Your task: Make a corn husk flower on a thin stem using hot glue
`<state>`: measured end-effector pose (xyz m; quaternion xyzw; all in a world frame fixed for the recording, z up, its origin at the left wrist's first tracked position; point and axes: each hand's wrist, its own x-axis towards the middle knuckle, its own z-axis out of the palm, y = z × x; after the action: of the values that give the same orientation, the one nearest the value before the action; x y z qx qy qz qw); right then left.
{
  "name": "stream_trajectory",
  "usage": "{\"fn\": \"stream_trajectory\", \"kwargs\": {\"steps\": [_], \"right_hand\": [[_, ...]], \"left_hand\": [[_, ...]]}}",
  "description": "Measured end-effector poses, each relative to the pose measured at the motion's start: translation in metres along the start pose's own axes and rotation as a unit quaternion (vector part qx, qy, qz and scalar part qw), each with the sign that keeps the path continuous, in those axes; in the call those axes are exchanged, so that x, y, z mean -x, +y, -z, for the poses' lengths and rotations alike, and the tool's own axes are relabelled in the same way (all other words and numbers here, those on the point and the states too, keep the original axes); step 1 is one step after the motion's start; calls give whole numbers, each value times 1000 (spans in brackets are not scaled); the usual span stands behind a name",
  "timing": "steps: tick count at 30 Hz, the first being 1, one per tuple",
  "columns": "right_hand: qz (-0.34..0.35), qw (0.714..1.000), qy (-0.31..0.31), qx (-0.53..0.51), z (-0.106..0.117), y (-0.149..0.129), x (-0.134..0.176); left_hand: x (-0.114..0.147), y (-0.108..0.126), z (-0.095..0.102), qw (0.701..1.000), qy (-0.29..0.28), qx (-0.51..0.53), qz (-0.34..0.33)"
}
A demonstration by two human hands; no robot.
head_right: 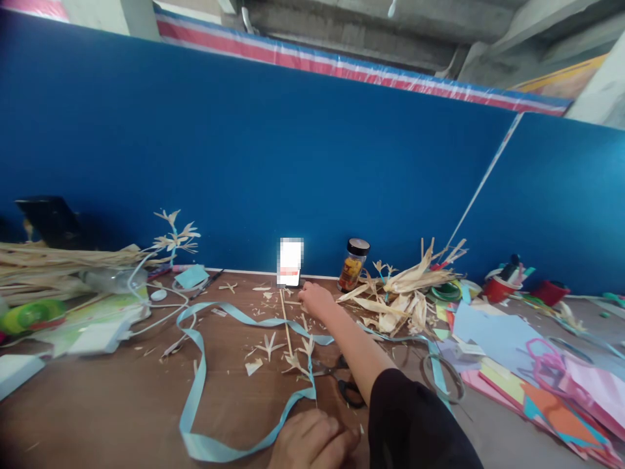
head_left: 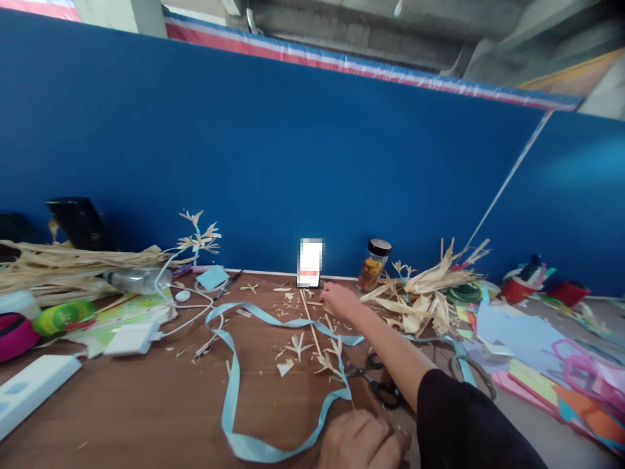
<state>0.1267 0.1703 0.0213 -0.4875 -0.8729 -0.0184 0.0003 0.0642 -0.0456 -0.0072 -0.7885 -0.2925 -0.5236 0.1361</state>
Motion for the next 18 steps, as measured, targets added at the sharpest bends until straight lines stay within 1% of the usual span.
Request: {"fn": "stream_trajectory", "kwargs": {"steps": [3, 7, 11, 16, 18], "right_hand": [[-16, 1000, -8, -4, -4, 6, -1], [-38, 999, -7, -12, -4, 18, 3], [-54, 998, -6, -21, -4, 27, 9], [-69, 997, 10, -29, -7, 32, 14], [-80, 996, 19, -29, -7, 33, 15]], "left_hand": [[3, 0, -2, 1000, -7, -4, -4], [7, 1, -4, 1000, -16, -9, 11], [7, 1, -4, 1000, -18, -4, 0], [10, -2, -2, 999, -48, 16, -10], [10, -3, -2, 999, -47, 21, -19]]}}
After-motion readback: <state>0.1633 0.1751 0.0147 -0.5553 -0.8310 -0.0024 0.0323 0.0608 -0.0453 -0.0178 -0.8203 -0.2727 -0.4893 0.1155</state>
